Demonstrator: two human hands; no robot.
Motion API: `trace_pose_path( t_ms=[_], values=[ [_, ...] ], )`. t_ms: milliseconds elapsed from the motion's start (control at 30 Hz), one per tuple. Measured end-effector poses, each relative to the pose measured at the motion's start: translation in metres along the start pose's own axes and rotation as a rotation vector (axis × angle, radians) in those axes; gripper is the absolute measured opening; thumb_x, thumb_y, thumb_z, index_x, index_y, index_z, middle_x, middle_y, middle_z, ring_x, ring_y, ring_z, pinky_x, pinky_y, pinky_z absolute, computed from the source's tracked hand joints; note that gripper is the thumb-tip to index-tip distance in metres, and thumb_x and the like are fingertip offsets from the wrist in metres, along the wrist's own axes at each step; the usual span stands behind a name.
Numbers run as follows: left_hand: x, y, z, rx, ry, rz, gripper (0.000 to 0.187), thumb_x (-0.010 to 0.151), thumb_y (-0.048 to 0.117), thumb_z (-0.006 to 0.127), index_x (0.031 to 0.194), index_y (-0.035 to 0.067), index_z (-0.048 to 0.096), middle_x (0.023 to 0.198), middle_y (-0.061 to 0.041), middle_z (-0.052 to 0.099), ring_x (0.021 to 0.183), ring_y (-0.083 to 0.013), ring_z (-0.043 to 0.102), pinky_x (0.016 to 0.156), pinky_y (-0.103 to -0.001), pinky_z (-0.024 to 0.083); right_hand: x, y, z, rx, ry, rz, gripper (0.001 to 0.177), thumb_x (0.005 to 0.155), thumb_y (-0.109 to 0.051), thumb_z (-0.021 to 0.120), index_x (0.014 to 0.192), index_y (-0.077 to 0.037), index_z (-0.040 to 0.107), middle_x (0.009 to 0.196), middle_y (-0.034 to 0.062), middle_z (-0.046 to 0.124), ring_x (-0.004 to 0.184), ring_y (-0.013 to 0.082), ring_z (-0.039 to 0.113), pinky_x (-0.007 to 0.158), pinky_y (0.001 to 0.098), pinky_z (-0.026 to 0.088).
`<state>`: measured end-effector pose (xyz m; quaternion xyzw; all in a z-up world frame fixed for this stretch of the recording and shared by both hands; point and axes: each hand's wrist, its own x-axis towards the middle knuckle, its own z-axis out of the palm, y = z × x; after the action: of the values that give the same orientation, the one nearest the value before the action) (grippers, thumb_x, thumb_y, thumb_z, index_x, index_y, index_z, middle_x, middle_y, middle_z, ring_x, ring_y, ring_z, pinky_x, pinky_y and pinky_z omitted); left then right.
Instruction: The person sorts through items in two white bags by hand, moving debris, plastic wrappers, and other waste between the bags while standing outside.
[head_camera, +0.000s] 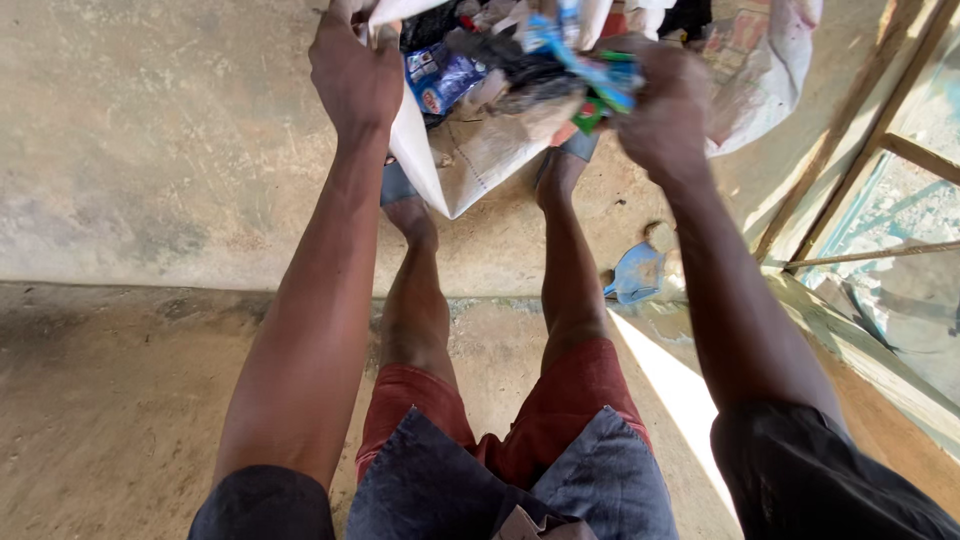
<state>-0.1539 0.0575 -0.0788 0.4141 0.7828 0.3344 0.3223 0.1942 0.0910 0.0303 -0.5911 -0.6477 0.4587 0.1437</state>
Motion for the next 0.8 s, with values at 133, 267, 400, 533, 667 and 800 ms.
trace_pose_path(
  t_ms=[133,267,400,533,667,800],
  values=[
    [0.017,-0.027,0.007,0.073,0.054,-0.028,0.021,0.105,0.015,0.088,0.118,0.002,0.079,0.110,-0.018,0.090,0.098,-0.0345,0.092,0.087,-0.047,0.072,0.049,0.059,0.093,-0.456,0.175,-0.165,0.029,0.100,-0.019,0.092,0.126,-0.007,0.092,0.107,0.0168,0.089,0.085,0.0282,0.086,0.086,0.0488,0.071],
    [0.011,-0.026,0.010,0.074,0.007,-0.047,0.023,0.107,0.020,0.091,0.115,0.002,0.080,0.105,-0.017,0.091,0.096,-0.0351,0.092,0.086,-0.046,0.073,0.092,0.092,0.156,-0.386,-0.094,0.270,0.041,0.112,-0.045,0.084,0.138,-0.013,0.080,0.109,0.0092,0.090,0.087,0.0209,0.086,0.087,0.0433,0.069],
    [-0.008,-0.010,0.007,-0.036,0.011,-0.041,0.028,0.108,0.019,0.087,0.128,0.002,0.078,0.122,-0.019,0.092,0.114,-0.0345,0.091,0.099,-0.046,0.072,0.098,0.079,0.203,-0.175,-0.220,0.085,0.094,0.107,-0.053,0.088,0.171,-0.004,0.041,0.123,0.0134,0.089,0.096,0.0261,0.086,0.088,0.0431,0.068],
    [-0.045,0.020,-0.002,0.010,0.055,0.048,0.045,0.113,0.016,0.086,0.151,0.000,0.070,0.155,-0.027,0.074,0.146,-0.0417,0.073,0.124,-0.053,0.058,0.064,0.042,0.175,-0.092,-0.290,0.000,0.073,0.117,-0.039,0.085,0.170,-0.004,0.049,0.140,0.0206,0.081,0.113,0.0308,0.085,0.099,0.0413,0.067],
    [-0.102,0.066,0.011,0.129,0.207,0.304,0.040,0.113,0.014,0.086,0.145,0.004,0.064,0.166,-0.028,0.059,0.159,-0.0541,0.052,0.135,-0.059,0.045,0.034,0.058,0.065,0.549,-0.111,-0.145,0.030,0.125,-0.004,0.070,0.155,-0.004,0.069,0.130,0.0191,0.076,0.116,0.0301,0.085,0.094,0.0413,0.073],
    [-0.171,0.107,0.033,-0.308,-0.199,0.168,0.024,0.119,0.009,0.076,0.142,0.006,0.069,0.144,-0.014,0.076,0.138,-0.0335,0.078,0.128,-0.047,0.061,0.047,0.127,-0.041,0.493,0.381,0.325,0.015,0.121,-0.008,0.066,0.119,-0.004,0.079,0.096,0.0115,0.087,0.080,0.0228,0.087,0.070,0.0365,0.077]
  ],
)
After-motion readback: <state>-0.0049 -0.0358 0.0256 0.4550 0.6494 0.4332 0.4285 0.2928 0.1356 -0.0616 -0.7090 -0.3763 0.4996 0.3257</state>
